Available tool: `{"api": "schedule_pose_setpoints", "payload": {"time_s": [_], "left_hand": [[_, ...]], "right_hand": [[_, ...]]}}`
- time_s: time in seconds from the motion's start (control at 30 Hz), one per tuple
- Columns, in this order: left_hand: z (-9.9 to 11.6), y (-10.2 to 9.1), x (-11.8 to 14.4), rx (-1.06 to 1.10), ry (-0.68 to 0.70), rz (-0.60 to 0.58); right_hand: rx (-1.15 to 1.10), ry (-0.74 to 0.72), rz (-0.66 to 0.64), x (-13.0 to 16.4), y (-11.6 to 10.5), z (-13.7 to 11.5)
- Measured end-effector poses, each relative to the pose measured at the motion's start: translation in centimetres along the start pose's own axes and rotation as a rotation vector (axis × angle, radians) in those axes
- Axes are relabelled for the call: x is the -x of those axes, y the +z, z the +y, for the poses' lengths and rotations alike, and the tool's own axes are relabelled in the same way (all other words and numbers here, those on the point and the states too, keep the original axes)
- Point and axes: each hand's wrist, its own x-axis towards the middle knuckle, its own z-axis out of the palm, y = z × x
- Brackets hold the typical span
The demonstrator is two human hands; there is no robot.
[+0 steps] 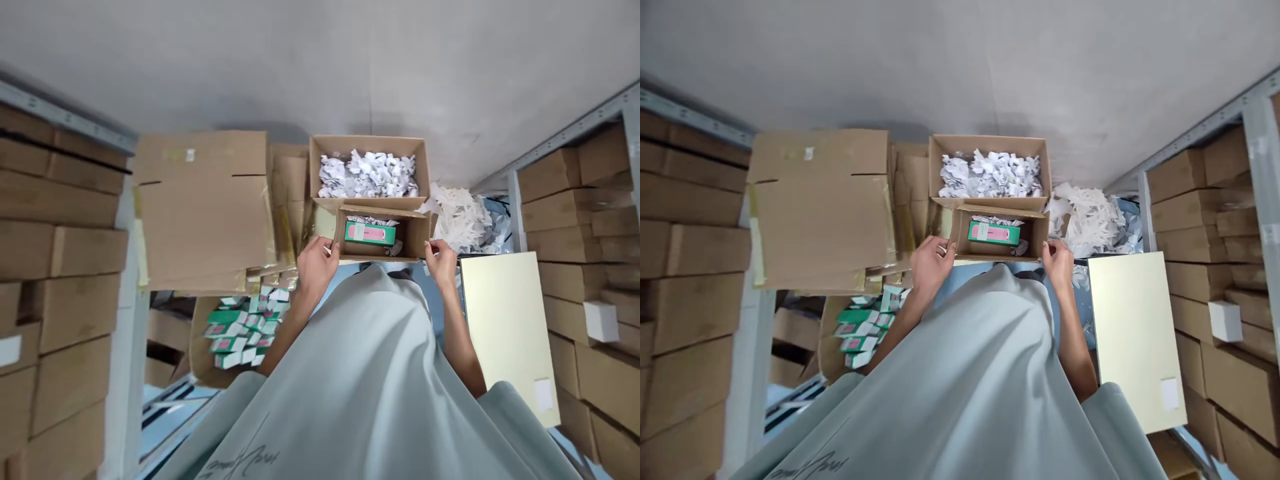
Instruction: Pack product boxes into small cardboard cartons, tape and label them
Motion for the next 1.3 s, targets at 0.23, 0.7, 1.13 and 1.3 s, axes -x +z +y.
{"api": "schedule_pose_setpoints", "payload": {"time_s": [0.23, 0.7, 1.13, 1.3], "left_hand": [[-3.9, -0.4, 0.5, -0.050, -0.198, 0.041], [-0.9, 0.9, -9.5, 0.070, 0.076, 0.086], [-2.3, 3.1, -10.2, 0.137, 0.066, 0.016], [-2.8, 3.4, -9.9, 0.159, 0.084, 0.005]], "right_hand": [[0.020, -0.119, -0.214, -3.0, 3.0, -3.2], [0.370, -0.602, -0.568, -16.7, 11.9, -23.2], [0.485, -0.622, -0.568, -17.6, 13.6, -21.8], [0.233, -0.557, -0.461, -13.1, 5.6, -18.8]]}}
